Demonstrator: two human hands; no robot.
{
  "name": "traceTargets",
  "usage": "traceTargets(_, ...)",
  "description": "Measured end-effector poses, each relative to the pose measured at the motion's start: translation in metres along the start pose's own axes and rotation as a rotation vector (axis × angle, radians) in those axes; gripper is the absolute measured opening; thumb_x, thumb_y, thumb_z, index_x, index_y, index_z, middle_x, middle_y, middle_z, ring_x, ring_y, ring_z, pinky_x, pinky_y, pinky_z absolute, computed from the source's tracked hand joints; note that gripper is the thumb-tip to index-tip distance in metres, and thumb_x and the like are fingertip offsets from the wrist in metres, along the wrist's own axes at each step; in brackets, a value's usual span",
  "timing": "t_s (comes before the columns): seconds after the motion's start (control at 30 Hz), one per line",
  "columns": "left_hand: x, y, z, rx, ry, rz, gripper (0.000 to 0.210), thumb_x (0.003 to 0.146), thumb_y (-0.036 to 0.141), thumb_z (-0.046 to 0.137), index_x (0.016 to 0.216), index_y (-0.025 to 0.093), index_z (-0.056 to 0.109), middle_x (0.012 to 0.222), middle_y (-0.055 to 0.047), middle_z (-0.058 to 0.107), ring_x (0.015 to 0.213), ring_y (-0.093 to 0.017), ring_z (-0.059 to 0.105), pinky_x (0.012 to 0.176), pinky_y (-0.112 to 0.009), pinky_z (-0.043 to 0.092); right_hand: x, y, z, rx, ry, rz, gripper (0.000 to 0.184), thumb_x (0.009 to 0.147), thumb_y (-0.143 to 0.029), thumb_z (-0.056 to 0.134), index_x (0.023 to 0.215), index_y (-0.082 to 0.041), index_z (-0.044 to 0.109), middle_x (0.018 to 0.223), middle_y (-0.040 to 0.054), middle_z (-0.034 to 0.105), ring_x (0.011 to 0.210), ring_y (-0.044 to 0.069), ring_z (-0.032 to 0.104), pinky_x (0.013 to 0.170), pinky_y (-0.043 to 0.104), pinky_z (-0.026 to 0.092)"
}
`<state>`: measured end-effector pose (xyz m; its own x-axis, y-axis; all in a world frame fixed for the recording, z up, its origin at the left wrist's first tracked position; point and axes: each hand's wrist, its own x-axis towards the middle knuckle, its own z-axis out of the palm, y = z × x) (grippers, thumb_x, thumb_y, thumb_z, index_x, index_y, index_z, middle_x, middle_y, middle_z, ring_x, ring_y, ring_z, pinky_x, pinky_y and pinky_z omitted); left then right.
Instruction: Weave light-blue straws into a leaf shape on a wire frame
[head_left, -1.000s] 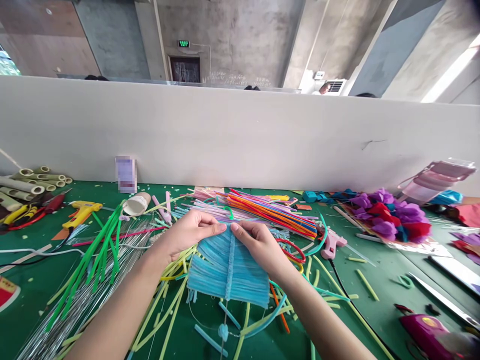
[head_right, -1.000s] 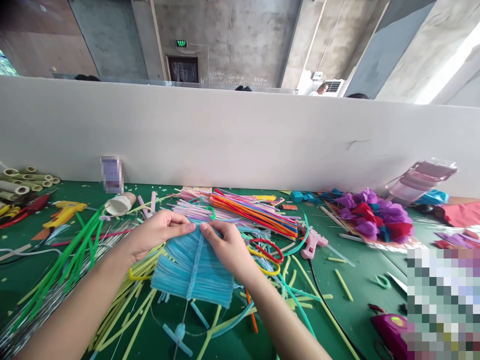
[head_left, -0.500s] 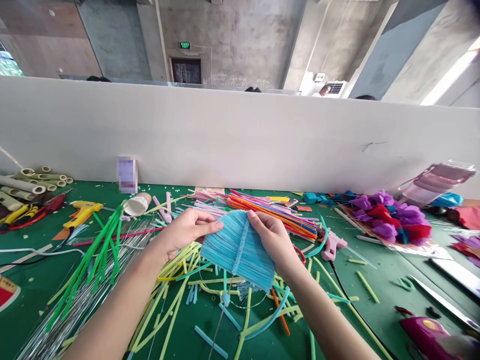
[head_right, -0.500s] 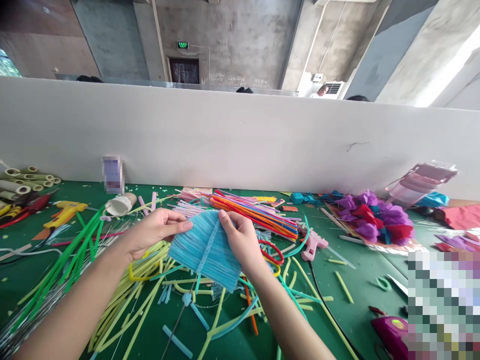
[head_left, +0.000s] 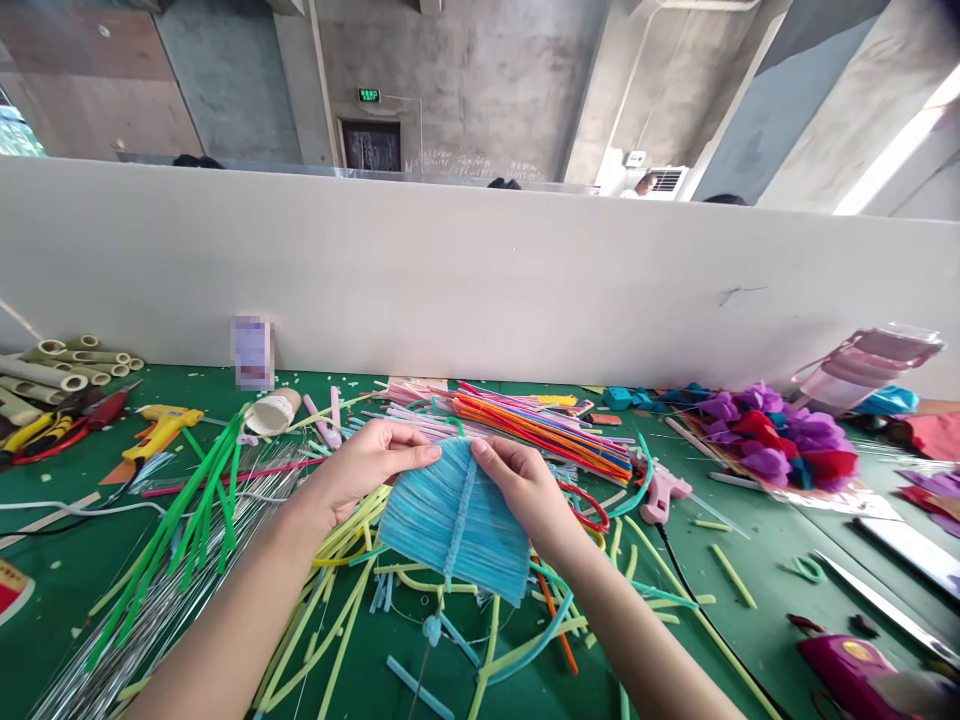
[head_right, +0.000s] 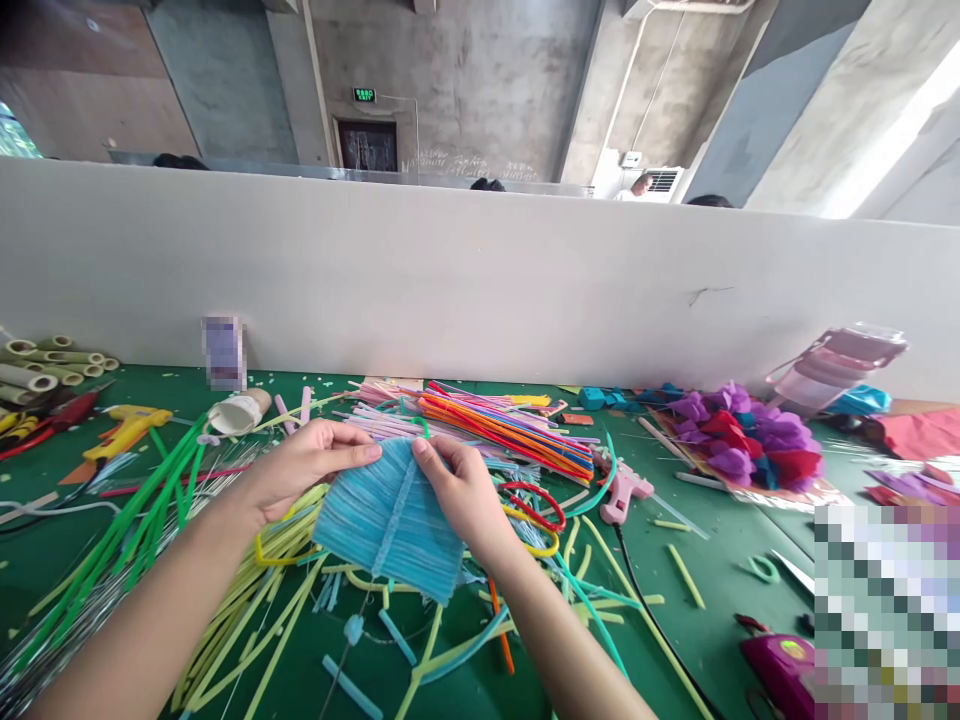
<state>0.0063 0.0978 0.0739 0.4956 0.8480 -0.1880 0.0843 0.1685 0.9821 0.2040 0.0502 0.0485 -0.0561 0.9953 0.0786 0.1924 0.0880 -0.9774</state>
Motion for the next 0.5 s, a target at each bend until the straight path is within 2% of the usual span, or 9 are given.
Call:
traceTargets(0.13, 0.0015, -0.0043, -0.0016, -0.01, 0.004, 0.005, 0.033, 0.074, 0.045, 0.077, 0.084, 0.013, 0.073, 0.083, -0.008, 0.074, 0.073, -0.018, 0.065, 0.068, -0.028, 0.05, 0.0012, 0.0031, 0.0009, -0.023, -0.013, -0.002, 0.047, 0.086, -0.062, 0.052, 0.075, -0.018, 0.06, 0.066, -0.0028, 0.046, 0.061, 0.013, 0.039, 0.056, 0.024, 0.033)
traceTargets(0.23, 0.0035, -0.0083, -0.0023, 0.024, 0.065, 0.047, 0.037, 0.078, 0.048, 0.071, 0.096, 0.016, 0.072, 0.086, -0.006, 0.073, 0.073, -0.017, 0.064, 0.065, -0.026, 0.048, 0.0022, 0.0042, 0.0001, -0.027, 0.0, 0.012, 0.047, 0.087, -0.061, 0.052, 0.077, -0.016, 0.061, 0.066, -0.0028, 0.045, 0.062, 0.012, 0.038, 0.057, 0.024, 0.032)
traceTargets(0.37, 0.0057, -0.0093, -0.0022, 0.086, 0.051, 0.063, 0.031, 0.075, 0.045, 0.075, 0.084, 0.015, 0.068, 0.069, 0.001, 0.064, 0.06, -0.012, 0.055, 0.056, -0.021, 0.04, 0.0026, 0.0033, 0.0001, -0.05, 0.021, 0.002, 0.046, 0.087, -0.06, 0.052, 0.075, -0.016, 0.061, 0.066, -0.0029, 0.045, 0.063, 0.012, 0.039, 0.058, 0.023, 0.033)
traceTargets(0.5, 0.0055, -0.0075, -0.002, 0.087, 0.049, 0.058, 0.03, 0.074, 0.043, 0.076, 0.078, 0.014, 0.066, 0.065, 0.002, 0.061, 0.057, -0.01, 0.052, 0.055, -0.021, 0.038, 0.0019, 0.0032, 0.0025, -0.023, 0.043, 0.015, 0.046, 0.085, -0.06, 0.057, 0.074, -0.016, 0.063, 0.065, -0.0029, 0.048, 0.063, 0.012, 0.042, 0.058, 0.022, 0.036)
